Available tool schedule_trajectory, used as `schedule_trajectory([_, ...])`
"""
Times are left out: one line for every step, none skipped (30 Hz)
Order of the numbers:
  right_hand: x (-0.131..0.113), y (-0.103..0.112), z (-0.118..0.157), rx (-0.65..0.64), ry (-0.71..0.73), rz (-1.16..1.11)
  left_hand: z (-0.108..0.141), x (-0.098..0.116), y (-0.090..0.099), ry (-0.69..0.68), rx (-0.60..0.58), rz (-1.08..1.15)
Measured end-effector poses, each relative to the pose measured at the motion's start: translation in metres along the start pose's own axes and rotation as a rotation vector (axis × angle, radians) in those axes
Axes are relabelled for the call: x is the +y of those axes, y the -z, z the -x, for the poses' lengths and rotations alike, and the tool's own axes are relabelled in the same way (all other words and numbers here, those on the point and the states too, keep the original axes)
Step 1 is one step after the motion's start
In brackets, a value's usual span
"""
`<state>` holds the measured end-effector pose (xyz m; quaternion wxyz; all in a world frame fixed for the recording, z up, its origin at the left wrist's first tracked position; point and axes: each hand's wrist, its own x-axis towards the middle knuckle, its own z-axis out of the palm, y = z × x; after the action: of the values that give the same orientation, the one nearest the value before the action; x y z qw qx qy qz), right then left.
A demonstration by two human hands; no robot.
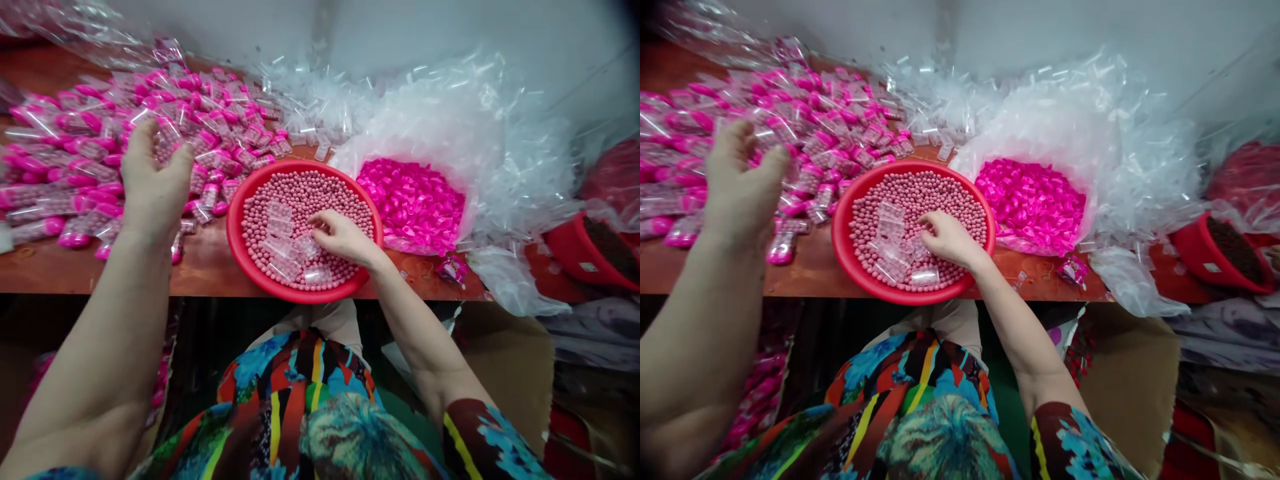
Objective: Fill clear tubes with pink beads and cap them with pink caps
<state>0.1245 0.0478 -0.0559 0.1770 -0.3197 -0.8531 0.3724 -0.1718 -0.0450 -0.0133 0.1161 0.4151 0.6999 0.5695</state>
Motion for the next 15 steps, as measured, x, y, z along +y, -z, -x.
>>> schedule_trajectory([-0.003,0.000,0.001,-0.113,0.034,0.089,0.003,0.002,-0.001,-0.004,-0.014,-0.061])
schedule_trajectory([-0.005,0.000,0.002,-0.205,0.067,0.149,0.012,0.006,-0.005,-0.021,-0.038,-0.091])
schedule_trajectory([-0.006,0.000,0.003,-0.268,0.093,0.178,0.023,0.012,-0.012,-0.057,-0.091,-0.103])
schedule_trajectory([-0.006,-0.001,0.004,-0.293,0.104,0.175,0.035,0.019,-0.021,-0.114,-0.206,-0.121])
schedule_trajectory([-0.005,-0.002,0.005,-0.285,0.099,0.145,0.048,0.025,-0.032,-0.194,-0.351,-0.145])
schedule_trajectory([-0.002,-0.004,0.006,-0.254,0.079,0.094,0.059,0.030,-0.043,-0.293,-0.507,-0.177])
schedule_trajectory([0.001,-0.006,0.006,-0.211,0.048,0.033,0.068,0.033,-0.055,-0.394,-0.652,-0.220])
schedule_trajectory([0.005,-0.007,0.007,-0.159,0.011,-0.030,0.073,0.034,-0.066,-0.487,-0.784,-0.271])
schedule_trajectory([0.010,-0.008,0.008,-0.099,-0.024,-0.085,0.076,0.034,-0.076,-0.561,-0.894,-0.327])
schedule_trajectory([0.014,-0.008,0.009,-0.029,-0.051,-0.127,0.076,0.034,-0.084,-0.609,-0.975,-0.389])
schedule_trajectory([0.017,-0.007,0.012,0.050,-0.070,-0.160,0.074,0.034,-0.091,-0.637,-1.035,-0.451])
schedule_trajectory([0.021,-0.005,0.015,0.139,-0.079,-0.194,0.071,0.035,-0.096,-0.655,-1.083,-0.513])
schedule_trajectory([0.024,0.000,0.019,0.233,-0.082,-0.233,0.067,0.036,-0.099,-0.671,-1.123,-0.572])
schedule_trajectory([0.027,0.006,0.025,0.326,-0.083,-0.278,0.063,0.038,-0.102,-0.687,-1.155,-0.627])
schedule_trajectory([0.032,0.014,0.033,0.417,-0.088,-0.325,0.060,0.041,-0.103,-0.705,-1.191,-0.676])
